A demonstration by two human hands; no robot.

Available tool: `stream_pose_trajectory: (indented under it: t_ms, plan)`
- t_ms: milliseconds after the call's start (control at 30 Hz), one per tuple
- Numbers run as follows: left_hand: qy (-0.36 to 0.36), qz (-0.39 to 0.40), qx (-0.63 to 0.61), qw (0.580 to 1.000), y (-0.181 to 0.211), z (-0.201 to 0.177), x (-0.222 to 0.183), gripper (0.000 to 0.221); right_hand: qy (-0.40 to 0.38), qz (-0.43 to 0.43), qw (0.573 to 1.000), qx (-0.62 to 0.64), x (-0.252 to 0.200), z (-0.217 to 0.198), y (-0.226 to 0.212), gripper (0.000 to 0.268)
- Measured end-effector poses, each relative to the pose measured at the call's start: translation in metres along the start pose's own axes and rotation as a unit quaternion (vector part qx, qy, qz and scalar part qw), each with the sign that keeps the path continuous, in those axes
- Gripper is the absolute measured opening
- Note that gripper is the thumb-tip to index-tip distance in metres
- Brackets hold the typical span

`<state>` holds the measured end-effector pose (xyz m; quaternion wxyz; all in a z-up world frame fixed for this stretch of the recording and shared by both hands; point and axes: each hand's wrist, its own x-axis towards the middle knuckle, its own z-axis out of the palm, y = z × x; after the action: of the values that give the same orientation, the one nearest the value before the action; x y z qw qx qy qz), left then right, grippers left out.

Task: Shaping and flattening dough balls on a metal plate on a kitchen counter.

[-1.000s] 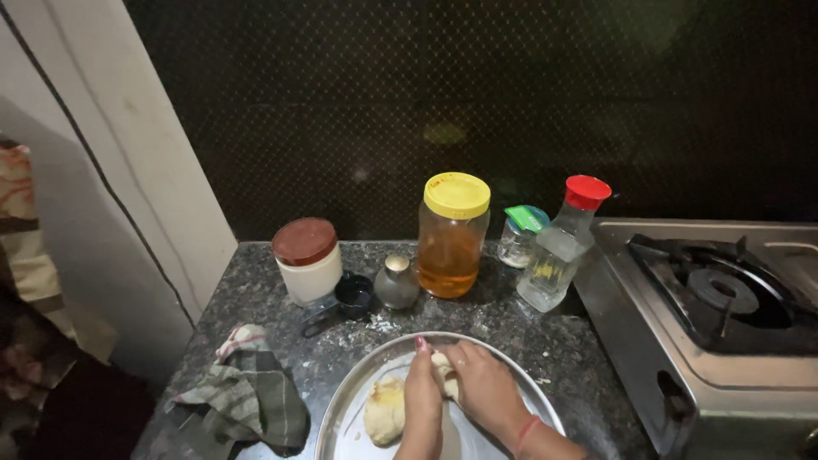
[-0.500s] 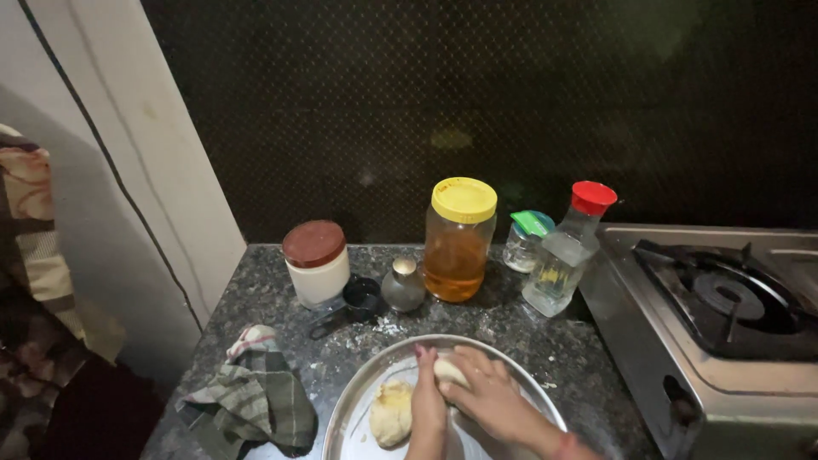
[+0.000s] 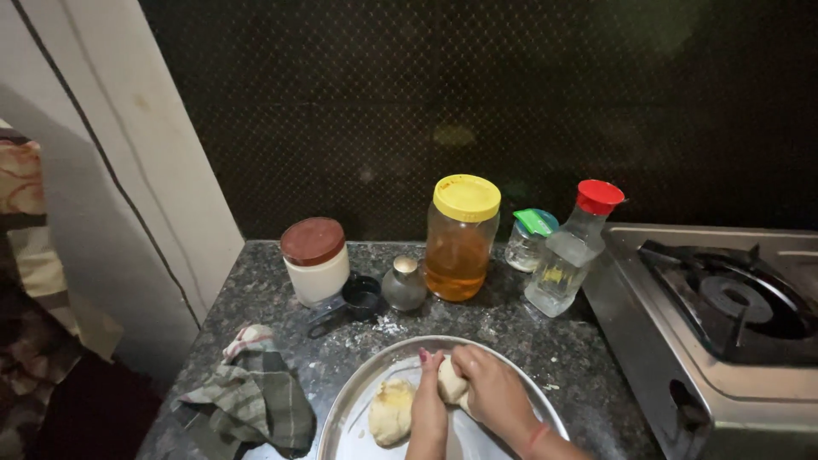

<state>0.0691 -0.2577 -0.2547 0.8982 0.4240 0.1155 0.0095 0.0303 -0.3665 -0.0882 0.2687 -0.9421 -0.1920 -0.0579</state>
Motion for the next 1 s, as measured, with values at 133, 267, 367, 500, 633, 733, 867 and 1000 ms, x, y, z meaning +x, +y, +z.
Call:
stream_pose_trajectory:
  t_ms: [133, 267, 367, 500, 633, 733, 867, 1000]
  plan:
    - [-0.027, -0.015, -0.022, 0.999, 0.033, 0.014, -0.024, 0.077, 0.012, 0.009, 1.0, 0.002, 0.021, 0.004, 0.002, 0.008]
    - [-0.003, -0.033, 0.024, 0.999, 0.041, 0.017, -0.028, 0.073, -0.081, 0.108, 0.99, 0.048, 0.038, 0.011, 0.026, 0.022]
    - [-0.002, -0.04, 0.031, 0.999, 0.048, 0.019, -0.035, 0.078, -0.167, 0.158, 0.947, 0.225, 0.029, -0.01, 0.036, 0.039]
    - [0.016, -0.08, 0.018, 0.996, 0.036, 0.014, -0.026, 0.083, -0.275, 0.167, 0.869, 0.376, 0.011, -0.039, 0.03, 0.046]
    - [-0.004, -0.02, 0.014, 1.0, 0.015, 0.005, -0.015, 0.083, -0.213, 0.057, 0.945, 0.243, -0.009, -0.023, 0.01, 0.053]
    - [0.013, -0.062, 0.015, 0.998, 0.028, 0.007, -0.022, 0.079, -0.088, -0.052, 0.989, 0.108, -0.015, -0.001, -0.007, 0.062]
    - [0.018, -0.054, 0.022, 0.998, 0.036, 0.009, -0.026, 0.073, -0.026, -0.019, 0.999, -0.019, -0.006, 0.006, -0.012, 0.047]
    - [-0.007, -0.028, 0.028, 0.999, 0.028, 0.002, -0.018, 0.073, -0.01, 0.015, 0.998, -0.061, 0.015, 0.022, 0.007, 0.037]
